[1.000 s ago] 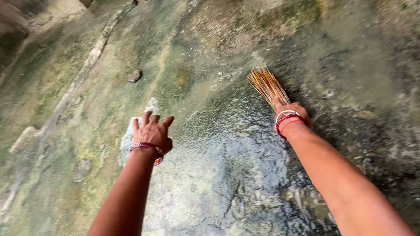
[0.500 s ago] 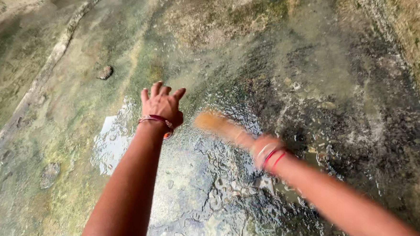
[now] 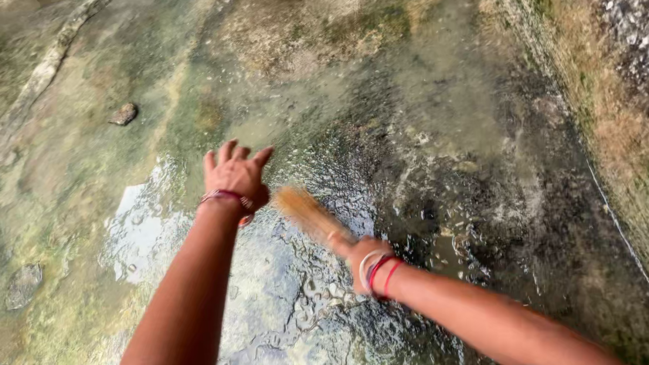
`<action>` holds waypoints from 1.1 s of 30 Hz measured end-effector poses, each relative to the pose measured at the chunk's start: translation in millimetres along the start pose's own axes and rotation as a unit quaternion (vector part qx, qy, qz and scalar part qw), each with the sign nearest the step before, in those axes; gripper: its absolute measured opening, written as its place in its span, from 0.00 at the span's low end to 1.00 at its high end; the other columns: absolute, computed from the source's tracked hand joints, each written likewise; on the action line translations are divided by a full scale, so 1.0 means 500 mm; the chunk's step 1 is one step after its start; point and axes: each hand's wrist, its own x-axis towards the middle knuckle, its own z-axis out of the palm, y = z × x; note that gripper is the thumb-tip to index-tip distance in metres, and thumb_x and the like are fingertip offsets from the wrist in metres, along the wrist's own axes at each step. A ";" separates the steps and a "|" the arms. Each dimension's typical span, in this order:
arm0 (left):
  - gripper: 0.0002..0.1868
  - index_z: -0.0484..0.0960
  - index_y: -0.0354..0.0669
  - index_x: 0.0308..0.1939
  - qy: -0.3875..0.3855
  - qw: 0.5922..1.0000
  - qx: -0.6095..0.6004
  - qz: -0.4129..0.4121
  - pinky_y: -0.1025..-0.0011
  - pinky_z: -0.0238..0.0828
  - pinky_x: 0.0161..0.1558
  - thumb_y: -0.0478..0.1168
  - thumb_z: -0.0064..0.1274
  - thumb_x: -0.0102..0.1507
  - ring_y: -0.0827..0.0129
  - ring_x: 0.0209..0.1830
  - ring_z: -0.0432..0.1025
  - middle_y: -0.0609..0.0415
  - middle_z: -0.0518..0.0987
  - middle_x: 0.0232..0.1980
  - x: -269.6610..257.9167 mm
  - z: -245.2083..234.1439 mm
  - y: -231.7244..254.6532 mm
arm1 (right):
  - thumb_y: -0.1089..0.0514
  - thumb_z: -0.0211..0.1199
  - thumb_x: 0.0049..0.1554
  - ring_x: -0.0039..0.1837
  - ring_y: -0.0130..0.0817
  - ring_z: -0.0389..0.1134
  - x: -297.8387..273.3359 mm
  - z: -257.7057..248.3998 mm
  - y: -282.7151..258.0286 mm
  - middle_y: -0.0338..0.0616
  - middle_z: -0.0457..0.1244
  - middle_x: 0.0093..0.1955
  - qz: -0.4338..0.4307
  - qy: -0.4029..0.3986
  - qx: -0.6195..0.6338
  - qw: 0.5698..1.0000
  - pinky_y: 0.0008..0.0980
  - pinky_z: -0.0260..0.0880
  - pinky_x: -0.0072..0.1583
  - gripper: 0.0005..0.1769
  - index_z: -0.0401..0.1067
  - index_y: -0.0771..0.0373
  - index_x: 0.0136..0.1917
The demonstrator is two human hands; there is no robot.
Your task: The person cleans a wet concrete floor using a small hand broom, sweeping water and debris toward a corner.
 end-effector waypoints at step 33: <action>0.44 0.54 0.72 0.79 -0.143 0.985 0.099 0.017 0.44 0.41 0.75 0.46 0.56 0.61 0.55 0.81 0.46 0.49 0.60 0.78 -0.036 -0.010 -0.009 | 0.47 0.65 0.51 0.60 0.54 0.71 0.072 -0.076 0.230 0.61 0.67 0.59 0.157 0.138 0.157 0.965 0.47 0.72 0.60 0.33 0.63 0.55 0.68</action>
